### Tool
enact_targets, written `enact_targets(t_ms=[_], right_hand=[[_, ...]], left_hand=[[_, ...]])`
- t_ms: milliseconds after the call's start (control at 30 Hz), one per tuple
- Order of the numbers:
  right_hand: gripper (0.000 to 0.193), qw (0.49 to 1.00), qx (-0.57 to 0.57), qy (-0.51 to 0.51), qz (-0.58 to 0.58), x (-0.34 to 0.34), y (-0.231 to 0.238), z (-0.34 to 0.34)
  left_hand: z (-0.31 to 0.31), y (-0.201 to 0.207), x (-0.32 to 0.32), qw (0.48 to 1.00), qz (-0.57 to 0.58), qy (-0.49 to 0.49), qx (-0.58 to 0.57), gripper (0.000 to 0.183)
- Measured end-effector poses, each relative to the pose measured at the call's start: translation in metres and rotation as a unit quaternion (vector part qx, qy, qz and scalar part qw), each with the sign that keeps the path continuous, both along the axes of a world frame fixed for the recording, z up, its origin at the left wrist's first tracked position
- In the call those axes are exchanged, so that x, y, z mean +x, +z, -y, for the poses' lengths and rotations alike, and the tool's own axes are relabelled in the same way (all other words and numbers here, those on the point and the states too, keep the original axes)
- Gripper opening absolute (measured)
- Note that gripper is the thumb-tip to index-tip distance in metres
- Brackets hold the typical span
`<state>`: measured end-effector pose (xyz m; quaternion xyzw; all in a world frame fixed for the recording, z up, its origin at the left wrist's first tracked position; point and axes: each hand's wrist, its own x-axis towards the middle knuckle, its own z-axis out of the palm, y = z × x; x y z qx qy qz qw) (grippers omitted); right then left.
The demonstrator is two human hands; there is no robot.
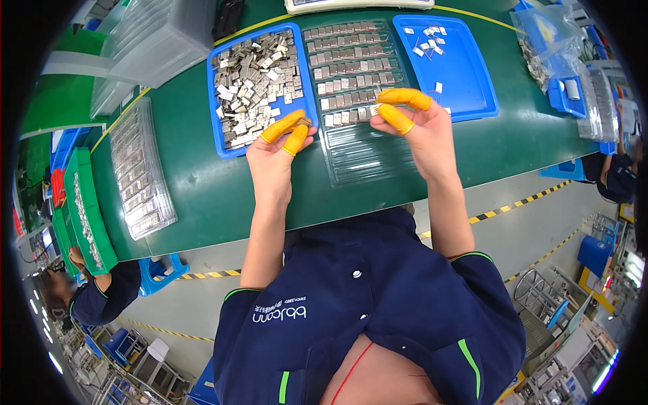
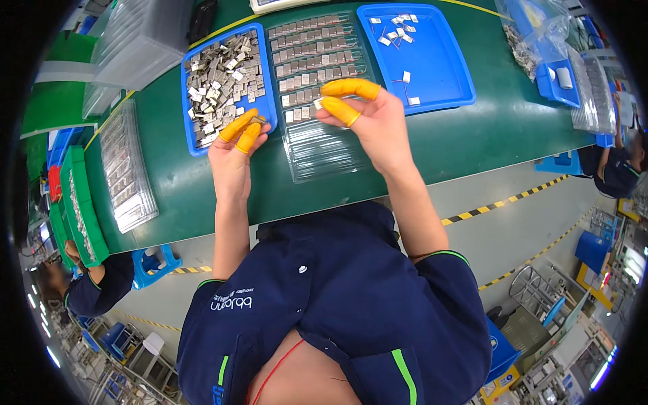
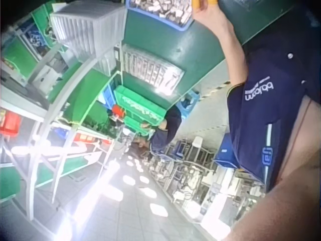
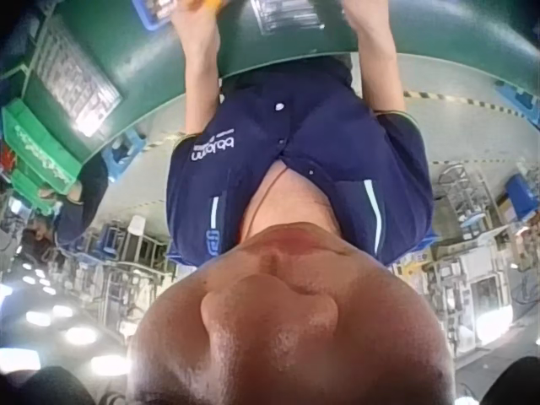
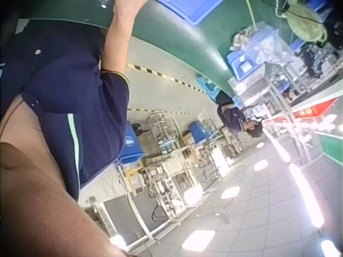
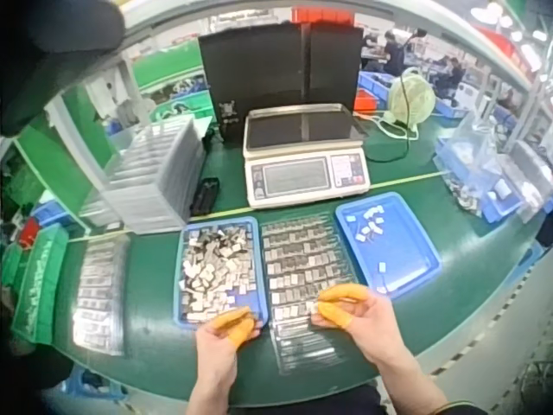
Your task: The person sits at a green workbench in a factory setting, wearing yellow finger cots. They repeatedly pick up small silver rectangular components from a blue tray and white rectangular components from another blue tray. The person joins these two components together by hand and places the assembled unit into a clear plastic tray with compartments.
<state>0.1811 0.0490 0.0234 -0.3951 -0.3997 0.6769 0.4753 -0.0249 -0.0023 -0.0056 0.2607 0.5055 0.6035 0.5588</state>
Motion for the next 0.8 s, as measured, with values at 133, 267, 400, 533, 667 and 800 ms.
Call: enact_targets(t_ms=[133,267,400,533,667,800], right_hand=[[0.028,0.997,0.03,0.017,0.067,-0.009,-0.007,0.02],[0.029,0.992,-0.105,0.056,0.027,-0.006,-0.009,0.036],[0.02,0.991,0.032,0.014,0.13,-0.01,-0.019,0.041],[0.017,0.955,0.136,0.014,0.264,-0.008,-0.013,0.039],[0.016,0.936,0.169,0.027,0.308,-0.005,-0.011,0.041],[0.017,0.929,0.173,0.035,0.325,0.003,-0.009,0.039]], left_hand=[[0.013,-0.004,0.005,0.999,0.012,-0.041,-0.018,0.025],[0.022,-0.005,0.016,0.998,0.047,-0.034,-0.021,0.025],[0.024,-0.005,0.021,0.995,0.081,-0.043,-0.035,0.025],[0.024,-0.001,0.027,0.996,0.064,-0.045,-0.052,0.025],[0.029,-0.001,0.032,0.995,0.053,-0.058,-0.06,0.025],[0.03,-0.003,0.032,0.995,0.042,-0.054,-0.074,0.025]])
